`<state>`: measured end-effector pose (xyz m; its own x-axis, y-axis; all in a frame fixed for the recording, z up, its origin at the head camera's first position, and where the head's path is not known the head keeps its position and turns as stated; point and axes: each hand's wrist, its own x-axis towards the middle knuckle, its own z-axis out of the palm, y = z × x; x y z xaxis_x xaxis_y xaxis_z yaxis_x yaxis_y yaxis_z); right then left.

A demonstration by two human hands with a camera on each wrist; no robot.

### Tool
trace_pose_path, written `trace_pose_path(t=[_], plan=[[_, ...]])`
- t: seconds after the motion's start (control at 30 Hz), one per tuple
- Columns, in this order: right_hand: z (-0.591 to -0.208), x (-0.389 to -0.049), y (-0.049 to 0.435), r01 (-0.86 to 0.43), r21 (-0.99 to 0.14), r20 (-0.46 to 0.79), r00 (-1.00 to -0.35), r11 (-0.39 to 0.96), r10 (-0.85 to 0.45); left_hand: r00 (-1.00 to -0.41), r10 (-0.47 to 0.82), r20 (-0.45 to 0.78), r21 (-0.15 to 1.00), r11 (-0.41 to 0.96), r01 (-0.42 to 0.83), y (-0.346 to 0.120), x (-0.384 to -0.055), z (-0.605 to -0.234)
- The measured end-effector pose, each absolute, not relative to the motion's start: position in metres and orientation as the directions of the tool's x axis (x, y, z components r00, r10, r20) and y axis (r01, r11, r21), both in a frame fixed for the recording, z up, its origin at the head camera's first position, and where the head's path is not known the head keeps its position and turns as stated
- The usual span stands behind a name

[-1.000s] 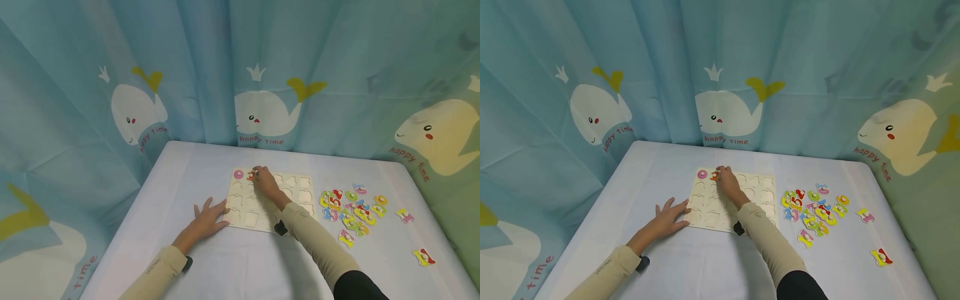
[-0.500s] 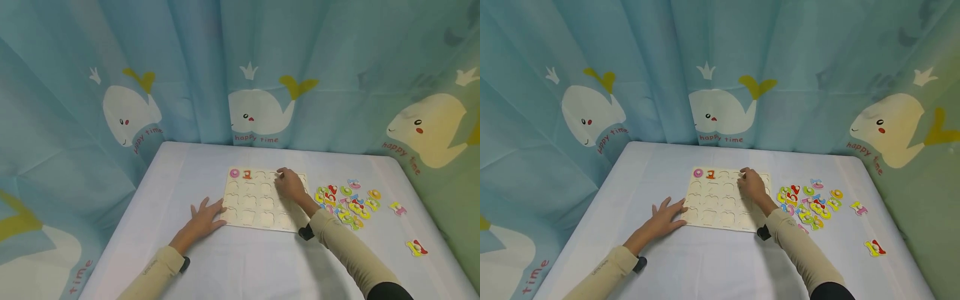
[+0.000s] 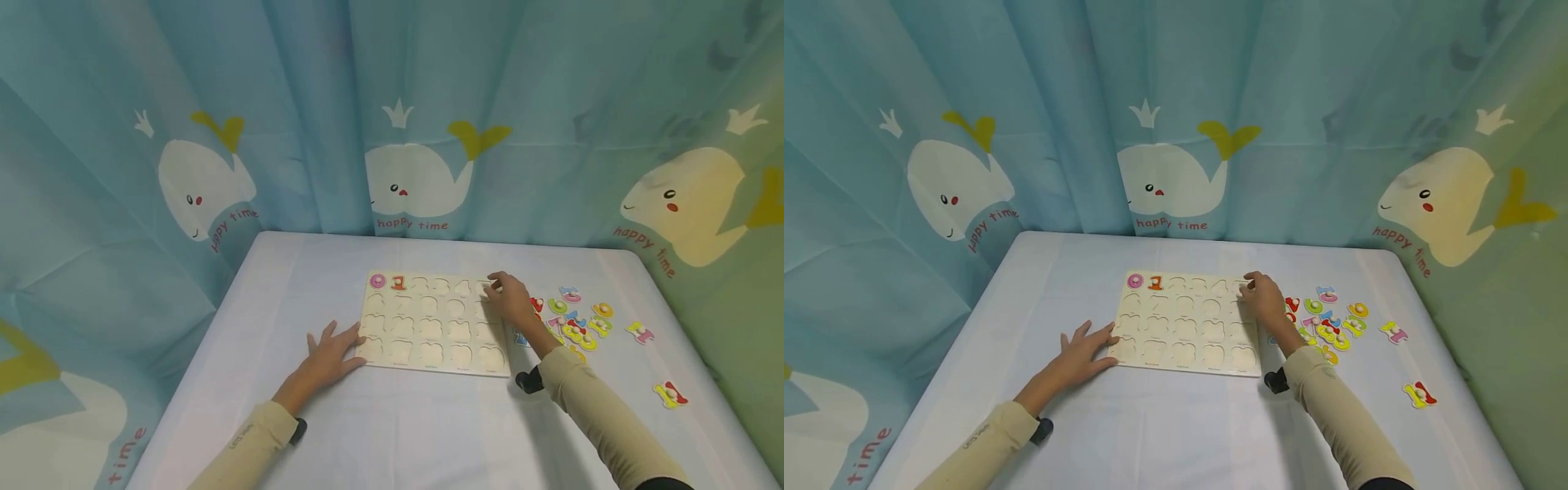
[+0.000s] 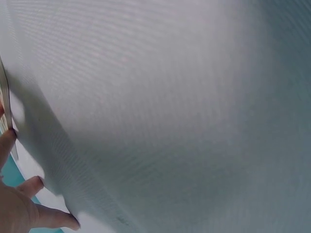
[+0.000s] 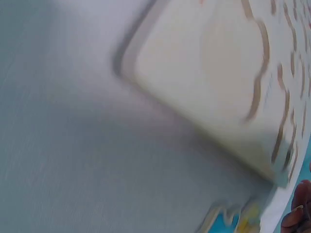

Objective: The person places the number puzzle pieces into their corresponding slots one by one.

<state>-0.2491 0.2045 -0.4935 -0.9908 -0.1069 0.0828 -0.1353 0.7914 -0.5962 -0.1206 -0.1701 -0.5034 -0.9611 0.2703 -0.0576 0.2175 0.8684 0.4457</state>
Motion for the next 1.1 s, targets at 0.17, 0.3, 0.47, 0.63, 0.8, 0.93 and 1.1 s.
trace_pose_path(t=[0.17,0.3,0.47,0.63,0.8,0.93,1.1], plan=[[-0.485,-0.246,0.229,-0.133,-0.581,0.109,-0.99,0.803,-0.085,-0.96,0.273,-0.061,0.449,0.867,0.218,-0.17,-0.121,-0.502],[-0.48,-0.242,0.247,-0.135,-0.576,0.104,-0.99,0.806,-0.092,-0.961,0.271,-0.056,0.448,0.867,0.218,-0.17,-0.122,-0.501],[-0.48,-0.236,0.263,-0.129,-0.577,0.065,-0.992,0.806,-0.112,-0.96,0.275,-0.061,0.452,0.865,0.219,-0.17,-0.122,-0.501],[-0.482,-0.235,0.27,-0.079,-0.572,-0.028,-0.993,0.816,-0.116,-0.958,0.28,-0.054,0.462,0.858,0.225,-0.171,-0.121,-0.502],[-0.489,-0.233,0.275,-0.048,-0.581,-0.101,-0.986,0.812,-0.131,-0.959,0.28,-0.047,0.462,0.857,0.228,-0.172,-0.121,-0.504],[-0.494,-0.23,0.281,-0.047,-0.576,-0.076,-0.991,0.816,-0.111,-0.958,0.281,-0.053,0.455,0.861,0.228,-0.171,-0.121,-0.507],[-0.494,-0.224,0.287,-0.062,-0.574,-0.056,-0.992,0.817,-0.115,-0.959,0.28,-0.042,0.457,0.859,0.231,-0.171,-0.121,-0.507]])
